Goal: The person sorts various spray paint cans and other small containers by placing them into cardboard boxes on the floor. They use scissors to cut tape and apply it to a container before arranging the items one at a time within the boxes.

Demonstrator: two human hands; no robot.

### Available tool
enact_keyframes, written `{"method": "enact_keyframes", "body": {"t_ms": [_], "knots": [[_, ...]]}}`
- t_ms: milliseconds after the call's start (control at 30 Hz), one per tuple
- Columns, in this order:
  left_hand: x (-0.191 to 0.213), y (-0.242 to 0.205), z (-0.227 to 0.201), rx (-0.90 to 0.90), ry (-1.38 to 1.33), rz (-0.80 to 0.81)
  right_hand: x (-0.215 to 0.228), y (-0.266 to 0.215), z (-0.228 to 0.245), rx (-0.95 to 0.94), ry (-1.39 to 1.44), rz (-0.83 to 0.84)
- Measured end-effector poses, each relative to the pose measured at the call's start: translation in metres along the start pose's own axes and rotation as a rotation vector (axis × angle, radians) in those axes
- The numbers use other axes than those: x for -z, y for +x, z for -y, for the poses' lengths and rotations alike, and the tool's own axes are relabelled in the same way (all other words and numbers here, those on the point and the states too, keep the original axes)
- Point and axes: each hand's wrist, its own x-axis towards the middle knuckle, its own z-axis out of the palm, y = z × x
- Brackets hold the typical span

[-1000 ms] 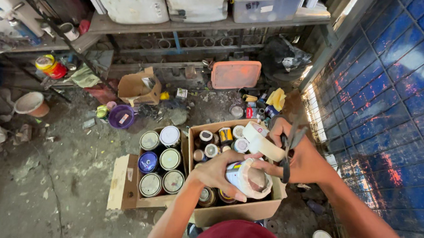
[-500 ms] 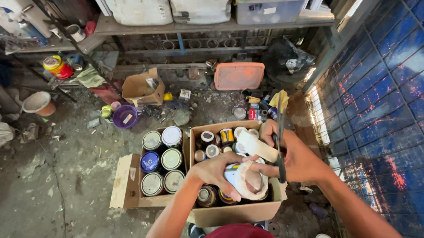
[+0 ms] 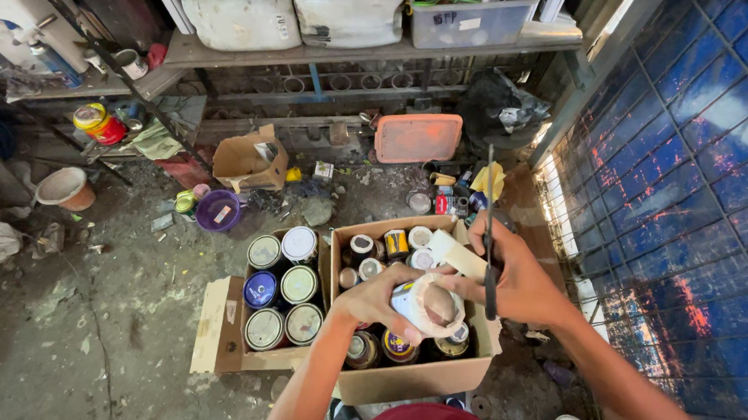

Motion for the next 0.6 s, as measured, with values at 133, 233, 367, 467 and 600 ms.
{"method": "enact_keyframes", "body": {"t_ms": [133,233,367,467,600], "knots": [[-0.003,0.003,-0.007,0.053,0.074,0.0,-0.006,-0.003,-0.003,0.086,-0.166,-0.06],[-0.004,0.001,-0.004,0.181,0.037,0.002,-0.006,-0.004,0.003,0.018,-0.472,-0.118],[0.0,0.002,0.014,0.145,-0.024,0.095,0.003,0.001,0.013,0.037,-0.295,0.044],[-0.001,0.003,0.034,0.165,-0.166,0.121,-0.002,0.006,0.014,0.128,-0.132,0.161],[0.004,0.002,0.053,0.185,-0.205,0.169,-0.01,0.008,0.013,0.199,-0.181,0.087]]}}
